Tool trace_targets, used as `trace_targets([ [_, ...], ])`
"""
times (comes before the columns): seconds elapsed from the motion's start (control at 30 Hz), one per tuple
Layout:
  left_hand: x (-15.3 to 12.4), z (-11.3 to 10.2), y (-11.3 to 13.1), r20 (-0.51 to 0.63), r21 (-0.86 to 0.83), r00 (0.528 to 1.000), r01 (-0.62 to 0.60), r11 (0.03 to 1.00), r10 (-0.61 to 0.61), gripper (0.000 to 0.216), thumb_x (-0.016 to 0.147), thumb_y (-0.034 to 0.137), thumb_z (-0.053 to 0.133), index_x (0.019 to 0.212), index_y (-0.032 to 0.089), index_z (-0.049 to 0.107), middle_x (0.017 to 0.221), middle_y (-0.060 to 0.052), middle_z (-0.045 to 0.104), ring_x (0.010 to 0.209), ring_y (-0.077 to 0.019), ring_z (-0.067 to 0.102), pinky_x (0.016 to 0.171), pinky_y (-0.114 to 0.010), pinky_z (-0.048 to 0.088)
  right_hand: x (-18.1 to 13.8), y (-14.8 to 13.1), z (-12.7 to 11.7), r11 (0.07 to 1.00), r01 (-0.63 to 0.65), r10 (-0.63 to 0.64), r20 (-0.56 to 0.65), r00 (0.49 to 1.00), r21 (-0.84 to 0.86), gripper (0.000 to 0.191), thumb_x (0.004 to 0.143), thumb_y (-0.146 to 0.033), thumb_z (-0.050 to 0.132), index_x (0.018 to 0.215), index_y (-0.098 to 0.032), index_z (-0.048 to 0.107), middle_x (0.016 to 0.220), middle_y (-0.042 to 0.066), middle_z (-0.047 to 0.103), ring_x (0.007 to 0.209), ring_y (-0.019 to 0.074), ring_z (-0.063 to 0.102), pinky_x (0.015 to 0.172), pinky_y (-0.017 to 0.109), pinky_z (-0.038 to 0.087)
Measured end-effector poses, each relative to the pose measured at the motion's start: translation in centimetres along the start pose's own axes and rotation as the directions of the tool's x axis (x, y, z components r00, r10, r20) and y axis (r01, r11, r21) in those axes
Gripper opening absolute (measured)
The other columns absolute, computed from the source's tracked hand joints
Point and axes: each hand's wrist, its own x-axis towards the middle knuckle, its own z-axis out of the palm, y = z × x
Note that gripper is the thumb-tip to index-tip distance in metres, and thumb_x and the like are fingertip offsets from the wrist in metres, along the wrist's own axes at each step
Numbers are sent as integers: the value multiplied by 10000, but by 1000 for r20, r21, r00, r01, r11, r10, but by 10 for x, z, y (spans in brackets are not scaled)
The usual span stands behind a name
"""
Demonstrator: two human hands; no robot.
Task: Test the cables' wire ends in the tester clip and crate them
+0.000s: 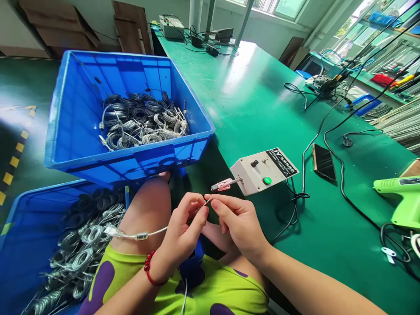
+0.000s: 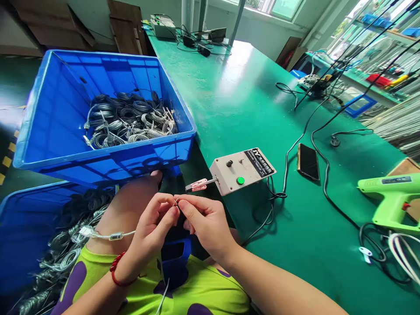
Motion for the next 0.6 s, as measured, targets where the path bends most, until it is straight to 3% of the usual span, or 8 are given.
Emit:
trace_targets([
  [0.27, 5, -1, -1, -74, 11, 995, -67, 998, 67, 23, 1139, 274, 710, 1143, 252, 714, 866, 38, 714, 656, -93, 551, 587, -188, 406, 1, -2, 0, 998, -57, 57, -33, 998, 6, 252, 919, -421, 844, 967, -205, 963, 454, -42, 538, 454, 108, 436, 517, 273, 470],
  [0.4, 9, -3, -2, -64, 15, 990, -124, 992, 125, 88, 1125, 212, 724, 1179, 270, 761, 907, 28, 774, 682, -97, 596, 611, -185, 443, 4, -1, -2, 995, -96, 95, -44, 994, -2, 303, 912, -481, 866, 957, -193, 949, 482, -26, 579, 461, 120, 456, 496, 274, 455],
  [0.5, 12, -9, 1, 18, 39, 986, -164, 986, 164, 114, 1113, 184, 730, 1142, 269, 800, 937, 14, 778, 716, -111, 616, 648, -199, 486, 6, -1, -4, 994, -110, 110, -31, 993, 5, 324, 917, -509, 867, 947, -195, 941, 539, -6, 631, 479, 121, 485, 486, 263, 429],
  [0.6, 13, -14, 4, 176, 13, 966, -196, 981, 191, 133, 1111, 162, 707, 1116, 250, 807, 930, -10, 782, 769, -142, 688, 700, -224, 537, 6, 0, -5, 994, -105, 105, 23, 994, 12, 338, 928, -525, 855, 917, -196, 932, 599, 13, 671, 500, 117, 510, 488, 251, 402],
])
